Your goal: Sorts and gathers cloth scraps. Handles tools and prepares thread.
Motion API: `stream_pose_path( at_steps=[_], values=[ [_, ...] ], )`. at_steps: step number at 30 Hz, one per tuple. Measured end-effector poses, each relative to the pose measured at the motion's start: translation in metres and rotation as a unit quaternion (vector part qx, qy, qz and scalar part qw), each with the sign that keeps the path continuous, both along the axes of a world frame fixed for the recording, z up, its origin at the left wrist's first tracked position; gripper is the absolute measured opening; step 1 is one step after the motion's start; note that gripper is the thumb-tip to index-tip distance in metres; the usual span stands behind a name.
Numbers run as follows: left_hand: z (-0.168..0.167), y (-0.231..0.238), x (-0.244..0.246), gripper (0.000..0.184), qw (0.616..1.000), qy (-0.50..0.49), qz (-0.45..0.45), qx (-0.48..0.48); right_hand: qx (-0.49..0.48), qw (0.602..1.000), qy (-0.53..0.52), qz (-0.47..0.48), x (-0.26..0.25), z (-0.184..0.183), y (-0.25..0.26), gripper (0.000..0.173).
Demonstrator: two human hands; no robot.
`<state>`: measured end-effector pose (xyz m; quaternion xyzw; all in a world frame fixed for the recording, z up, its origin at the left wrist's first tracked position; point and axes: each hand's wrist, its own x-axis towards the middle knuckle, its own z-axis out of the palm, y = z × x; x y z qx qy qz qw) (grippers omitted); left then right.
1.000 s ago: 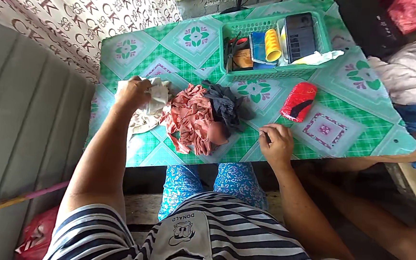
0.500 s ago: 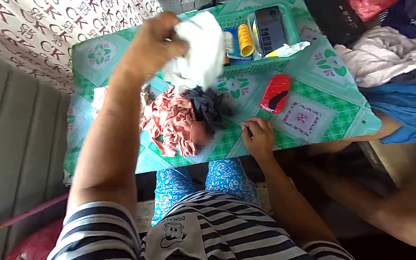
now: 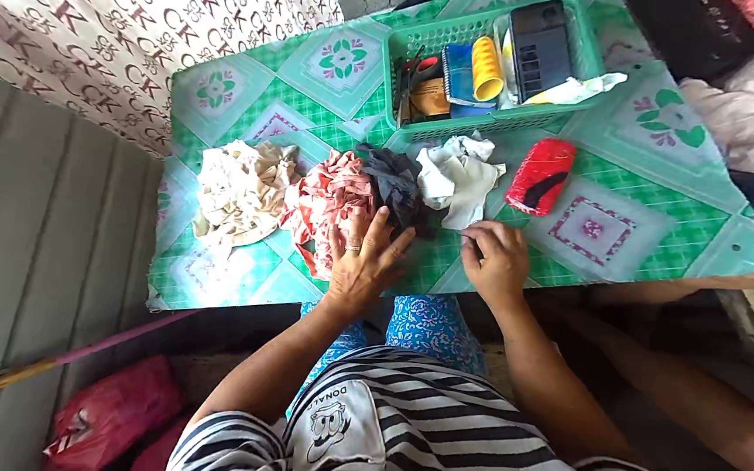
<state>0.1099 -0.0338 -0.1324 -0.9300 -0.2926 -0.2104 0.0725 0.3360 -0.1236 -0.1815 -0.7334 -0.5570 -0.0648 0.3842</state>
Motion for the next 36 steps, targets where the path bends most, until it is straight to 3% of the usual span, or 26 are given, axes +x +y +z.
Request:
stream_pose_path(
  at_steps=[7,16,25,30,33,36],
  values=[
    [-0.013,0.051,0.021,0.036,0.997,0.019,0.062,-0.052,-0.005,1.0,-0.004,0.0,0.0,-0.002,-0.002,0.026],
    [0.003,0.173,0.043,0.039,0.981,0.042,0.153,-0.115,-0.013,1.0,-0.014,-0.014,-0.001,-0.001,0.0,0.026],
    [0.015,0.245,0.049,0.041,0.981,0.076,0.105,-0.145,-0.012,1.0,-0.004,-0.013,0.001,0.004,0.0,0.028],
    [0.02,0.245,0.038,0.056,0.988,0.083,0.049,-0.123,0.004,1.0,0.0,-0.013,0.002,0.001,-0.001,0.027],
    [0.029,0.215,0.019,0.066,0.998,0.011,0.028,-0.06,0.011,1.0,0.007,-0.012,0.002,0.001,0.0,0.026],
    [0.038,0.187,-0.037,0.071,0.987,-0.039,0.134,-0.084,0.012,1.0,0.004,-0.01,0.003,0.0,0.0,0.025]
  ],
)
